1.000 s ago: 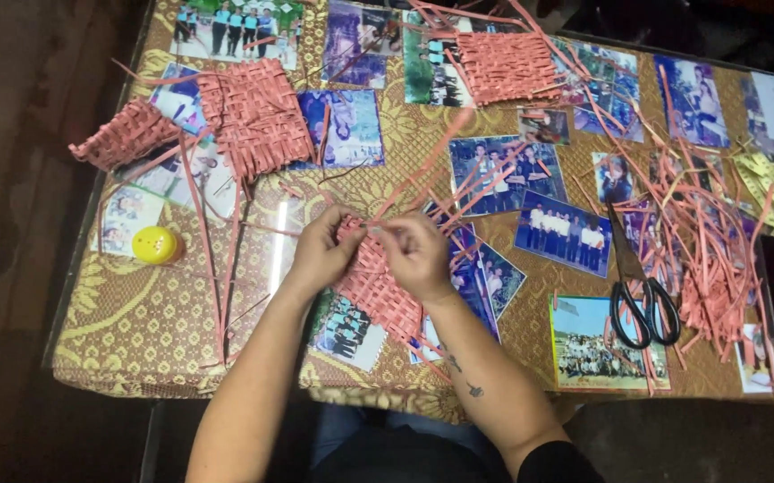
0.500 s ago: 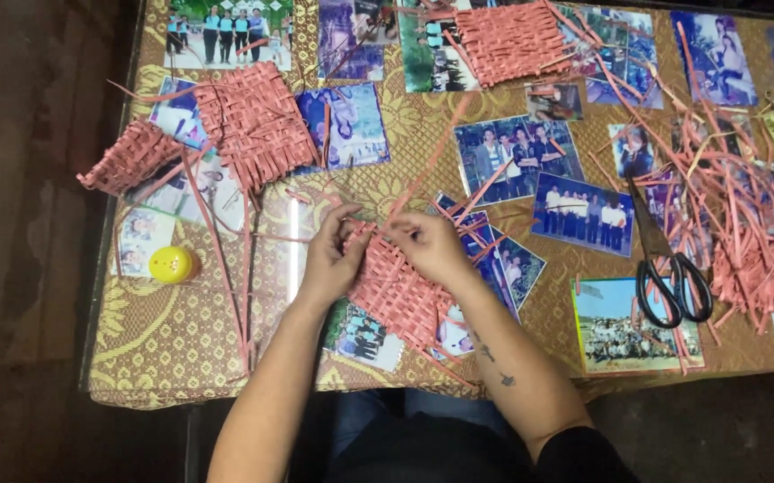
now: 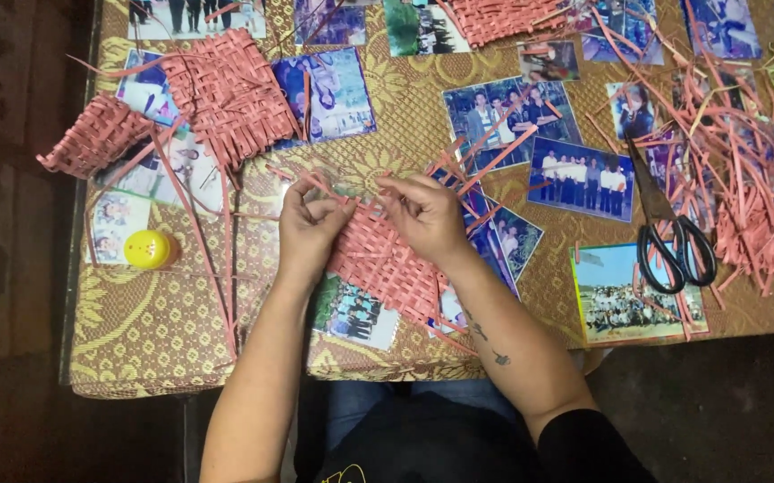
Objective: The person weaves pink plastic strips into a flat rectangular mat, interlacing them by hand. They then use scissors to trim the excess strip ends along the edges of the woven piece.
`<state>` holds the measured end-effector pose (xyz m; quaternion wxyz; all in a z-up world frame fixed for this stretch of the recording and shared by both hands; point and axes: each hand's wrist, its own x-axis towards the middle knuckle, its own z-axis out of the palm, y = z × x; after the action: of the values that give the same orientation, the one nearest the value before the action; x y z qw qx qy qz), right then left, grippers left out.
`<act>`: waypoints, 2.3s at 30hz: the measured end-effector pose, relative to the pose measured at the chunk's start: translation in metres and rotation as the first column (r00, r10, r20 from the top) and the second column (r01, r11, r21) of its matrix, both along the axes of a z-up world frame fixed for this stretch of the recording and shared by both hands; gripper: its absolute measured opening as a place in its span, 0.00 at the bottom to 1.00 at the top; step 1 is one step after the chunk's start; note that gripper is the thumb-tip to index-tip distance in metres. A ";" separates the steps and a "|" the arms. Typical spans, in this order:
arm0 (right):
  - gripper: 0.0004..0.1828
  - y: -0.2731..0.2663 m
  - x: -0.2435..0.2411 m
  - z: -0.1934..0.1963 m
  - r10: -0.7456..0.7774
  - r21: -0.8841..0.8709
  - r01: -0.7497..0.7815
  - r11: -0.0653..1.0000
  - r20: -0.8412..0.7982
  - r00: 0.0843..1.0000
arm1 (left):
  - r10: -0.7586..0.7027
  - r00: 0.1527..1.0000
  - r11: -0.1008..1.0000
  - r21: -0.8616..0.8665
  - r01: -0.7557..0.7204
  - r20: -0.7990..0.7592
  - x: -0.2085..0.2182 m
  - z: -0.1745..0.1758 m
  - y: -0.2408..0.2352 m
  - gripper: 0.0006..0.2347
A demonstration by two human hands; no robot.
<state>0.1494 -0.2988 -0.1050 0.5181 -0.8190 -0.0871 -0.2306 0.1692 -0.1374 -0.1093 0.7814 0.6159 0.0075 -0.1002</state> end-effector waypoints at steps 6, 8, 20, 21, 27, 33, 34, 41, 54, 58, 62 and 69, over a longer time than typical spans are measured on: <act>0.04 0.004 -0.005 0.015 -0.038 -0.040 0.041 0.998 0.077 0.996 | -0.207 0.978 0.973 0.114 0.203 0.020 -0.002 0.021 -0.004 0.05; 0.04 0.005 -0.004 0.013 -0.029 -0.019 0.030 0.999 0.081 0.996 | -0.231 0.972 0.968 0.105 0.226 0.037 -0.004 0.029 -0.005 0.04; 0.05 0.012 -0.027 0.017 -0.097 0.003 0.098 0.995 -0.133 0.986 | -0.208 0.977 0.975 0.088 0.203 0.050 -0.013 0.044 -0.002 0.03; 0.07 0.010 -0.025 0.014 -0.093 -0.152 0.072 0.986 -0.137 0.986 | -0.196 0.979 0.978 0.080 0.191 0.060 -0.012 0.037 -0.002 0.02; 0.06 0.004 -0.020 -0.003 -0.095 -0.385 0.054 0.921 -0.090 0.991 | -0.196 0.978 0.979 0.066 0.191 0.066 -0.011 0.026 0.001 0.01; 0.05 0.002 -0.018 0.005 -0.018 -0.310 0.002 0.951 -0.047 0.999 | -0.216 0.969 0.969 0.149 0.198 0.120 -0.011 0.025 0.001 0.02; 0.04 0.004 -0.019 0.012 -0.073 -0.339 0.067 0.938 -0.004 0.997 | -0.212 0.967 0.966 0.179 0.186 0.138 -0.011 0.024 0.000 0.02; 0.07 0.017 0.010 0.079 -0.002 -0.403 -0.036 0.915 -0.093 0.996 | -0.258 0.942 0.940 0.280 0.194 0.214 -0.008 0.016 -0.003 0.02; 0.05 -0.025 -0.007 -0.014 0.081 0.272 0.101 0.957 -0.584 0.808 | -0.694 0.569 0.459 0.880 -0.123 0.441 -0.009 0.004 -0.014 0.20; 0.05 -0.022 -0.017 -0.008 -0.004 0.300 0.185 0.936 -0.516 0.857 | -0.630 0.745 0.188 0.974 -0.128 0.220 -0.053 0.011 -0.033 0.21; 0.05 -0.035 -0.015 -0.031 0.028 0.283 0.091 0.955 -0.390 0.920 | -0.655 0.753 0.177 0.981 0.078 0.058 -0.083 0.040 -0.037 0.27; 0.05 -0.048 -0.022 0.010 0.153 -0.125 -0.198 0.972 -0.301 0.941 | -0.826 0.548 0.189 0.981 0.040 0.137 -0.056 0.016 -0.021 0.26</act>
<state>0.1269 -0.3469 -0.0950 0.4792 -0.8703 -0.1006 -0.0536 0.1134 -0.1587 -0.0937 0.1653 0.8913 -0.4118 -0.0929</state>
